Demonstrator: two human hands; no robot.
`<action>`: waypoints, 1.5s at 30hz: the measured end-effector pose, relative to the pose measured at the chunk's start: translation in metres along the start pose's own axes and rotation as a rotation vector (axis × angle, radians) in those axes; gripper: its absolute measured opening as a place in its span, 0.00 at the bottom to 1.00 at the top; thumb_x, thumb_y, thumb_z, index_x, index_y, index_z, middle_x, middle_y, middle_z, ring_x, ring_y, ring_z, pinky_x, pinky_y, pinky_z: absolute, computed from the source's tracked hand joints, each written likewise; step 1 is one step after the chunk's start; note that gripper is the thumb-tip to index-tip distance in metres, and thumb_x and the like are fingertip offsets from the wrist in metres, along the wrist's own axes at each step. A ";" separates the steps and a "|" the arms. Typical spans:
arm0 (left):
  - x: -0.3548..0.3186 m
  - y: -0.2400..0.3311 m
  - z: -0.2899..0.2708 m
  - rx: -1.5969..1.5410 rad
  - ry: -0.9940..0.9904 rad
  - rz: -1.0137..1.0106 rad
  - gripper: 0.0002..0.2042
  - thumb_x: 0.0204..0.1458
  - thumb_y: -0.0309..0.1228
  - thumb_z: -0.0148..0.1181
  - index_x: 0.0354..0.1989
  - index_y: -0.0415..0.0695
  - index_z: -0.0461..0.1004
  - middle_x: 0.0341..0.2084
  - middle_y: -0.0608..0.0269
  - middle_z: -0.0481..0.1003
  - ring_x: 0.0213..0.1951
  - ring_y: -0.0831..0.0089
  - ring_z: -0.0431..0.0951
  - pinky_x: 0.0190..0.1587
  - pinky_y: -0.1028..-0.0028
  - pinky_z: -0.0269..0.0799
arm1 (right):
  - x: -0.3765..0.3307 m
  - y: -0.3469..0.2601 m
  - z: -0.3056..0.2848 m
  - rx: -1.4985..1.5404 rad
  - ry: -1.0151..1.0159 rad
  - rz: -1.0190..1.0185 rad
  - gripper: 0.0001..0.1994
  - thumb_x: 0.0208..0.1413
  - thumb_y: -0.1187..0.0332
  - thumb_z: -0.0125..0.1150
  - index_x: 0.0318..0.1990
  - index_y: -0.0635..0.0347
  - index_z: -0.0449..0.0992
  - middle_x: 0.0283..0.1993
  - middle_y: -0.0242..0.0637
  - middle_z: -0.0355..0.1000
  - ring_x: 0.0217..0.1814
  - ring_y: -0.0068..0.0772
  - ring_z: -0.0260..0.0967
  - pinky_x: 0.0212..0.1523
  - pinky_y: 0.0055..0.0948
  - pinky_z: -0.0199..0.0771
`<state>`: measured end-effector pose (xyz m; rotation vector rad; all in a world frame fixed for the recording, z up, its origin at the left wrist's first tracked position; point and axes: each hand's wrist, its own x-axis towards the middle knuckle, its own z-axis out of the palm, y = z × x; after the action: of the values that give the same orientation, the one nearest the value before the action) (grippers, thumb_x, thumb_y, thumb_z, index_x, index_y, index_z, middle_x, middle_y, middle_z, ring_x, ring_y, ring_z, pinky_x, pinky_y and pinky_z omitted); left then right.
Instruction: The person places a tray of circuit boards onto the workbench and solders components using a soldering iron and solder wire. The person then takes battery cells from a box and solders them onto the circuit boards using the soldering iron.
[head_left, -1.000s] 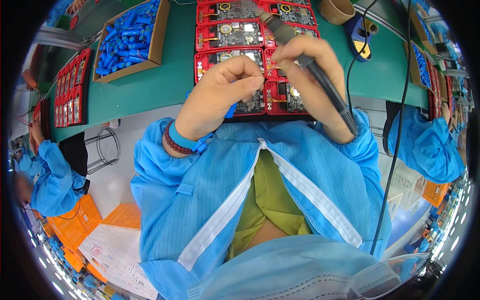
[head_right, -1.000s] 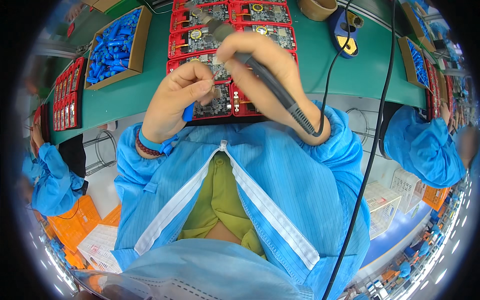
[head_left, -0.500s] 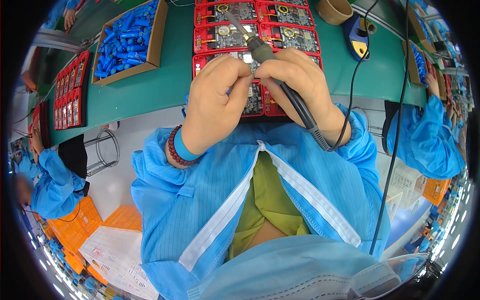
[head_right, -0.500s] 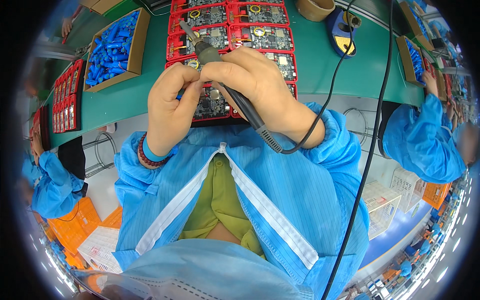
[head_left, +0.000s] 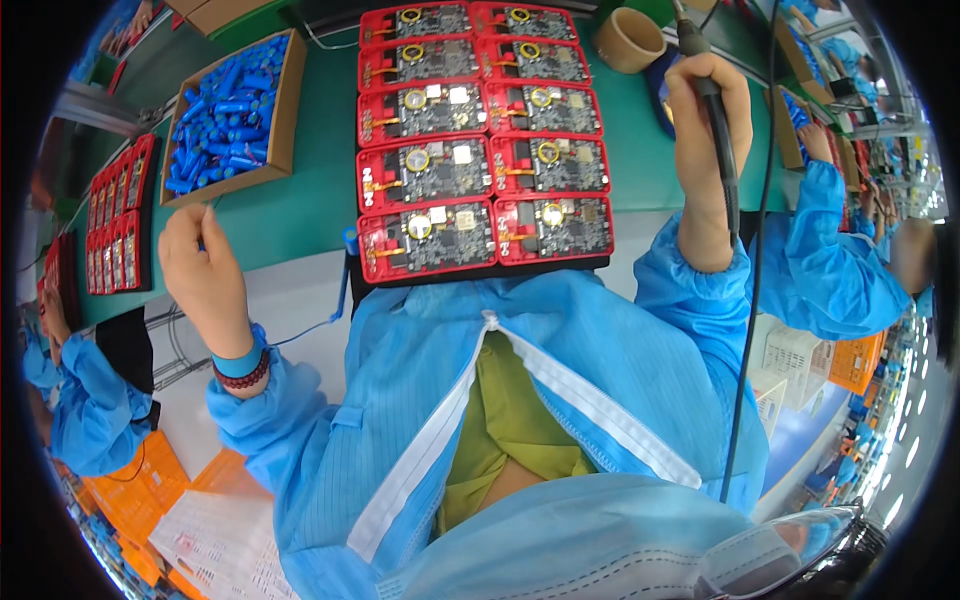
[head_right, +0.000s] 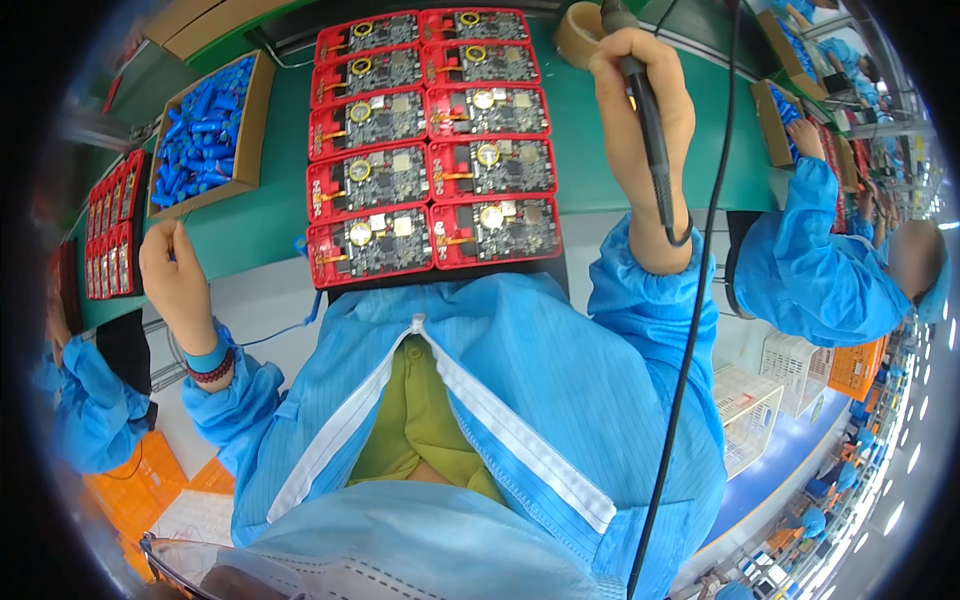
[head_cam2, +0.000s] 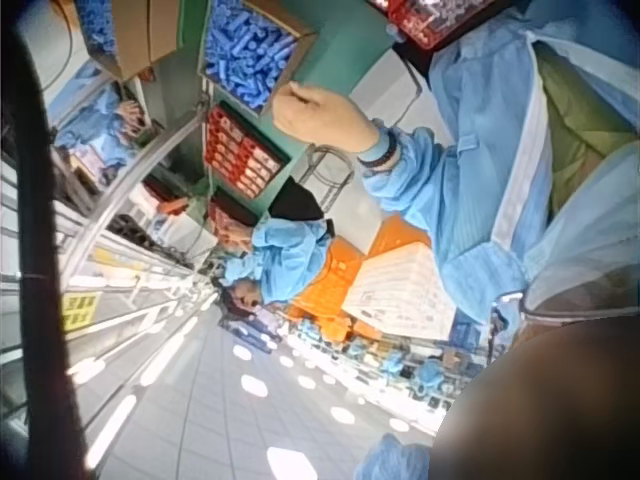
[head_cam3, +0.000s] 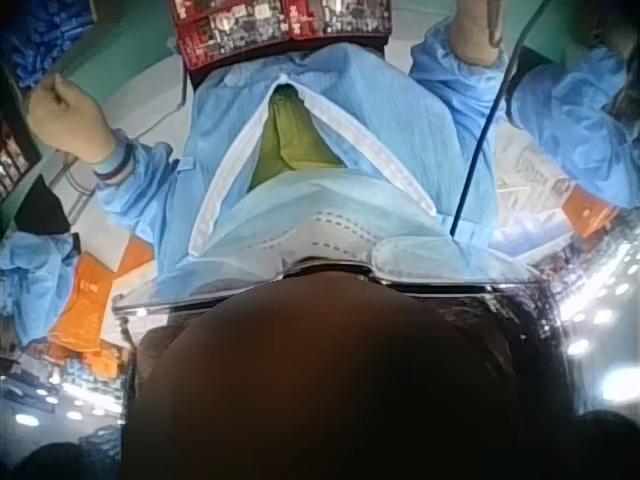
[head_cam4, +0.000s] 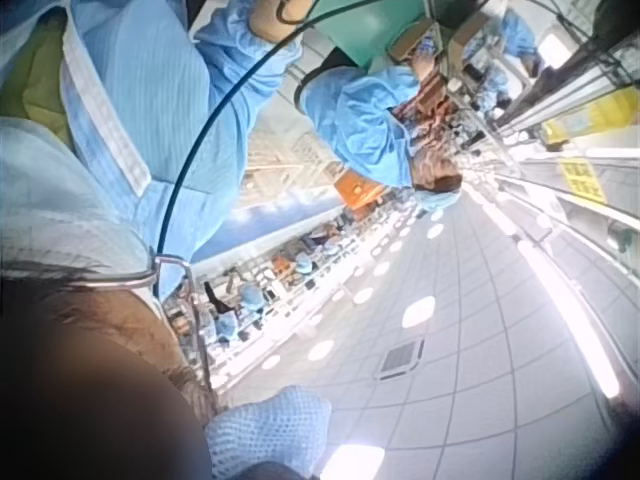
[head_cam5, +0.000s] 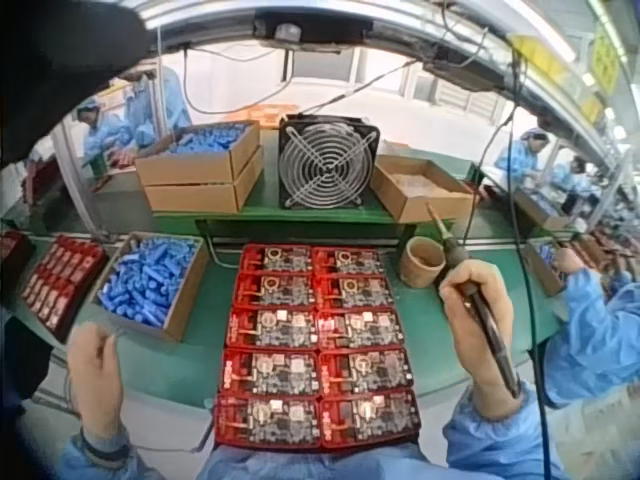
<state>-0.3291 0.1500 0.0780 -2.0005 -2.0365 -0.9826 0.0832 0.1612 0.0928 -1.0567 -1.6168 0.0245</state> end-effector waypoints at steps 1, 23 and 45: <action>-0.001 -0.001 0.004 -0.018 0.045 0.078 0.02 0.51 0.21 0.53 0.31 0.36 0.70 0.26 0.56 0.70 0.29 0.65 0.70 0.33 0.71 0.66 | 0.009 0.007 -0.001 0.002 0.031 -0.008 0.07 0.54 0.78 0.54 0.41 0.60 0.71 0.32 0.29 0.69 0.31 0.15 0.63 0.32 0.16 0.64; -0.001 0.049 0.074 -0.763 -0.446 0.109 0.03 0.47 0.24 0.54 0.27 0.38 0.70 0.23 0.56 0.71 0.29 0.61 0.70 0.33 0.68 0.66 | 0.034 0.004 0.026 0.324 -0.200 0.113 0.12 0.60 0.67 0.47 0.36 0.67 0.74 0.27 0.34 0.68 0.28 0.19 0.61 0.28 0.19 0.57; -0.002 0.050 0.096 -0.644 -0.464 0.236 0.04 0.47 0.24 0.53 0.25 0.38 0.67 0.23 0.52 0.68 0.31 0.54 0.70 0.34 0.62 0.66 | -0.021 -0.031 0.085 0.511 -0.684 0.218 0.11 0.56 0.65 0.53 0.32 0.64 0.75 0.27 0.37 0.72 0.27 0.28 0.65 0.30 0.27 0.64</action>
<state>-0.2487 0.1940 0.0198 -2.9573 -1.7283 -1.3424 -0.0041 0.1719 0.0632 -0.8494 -1.9284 0.9849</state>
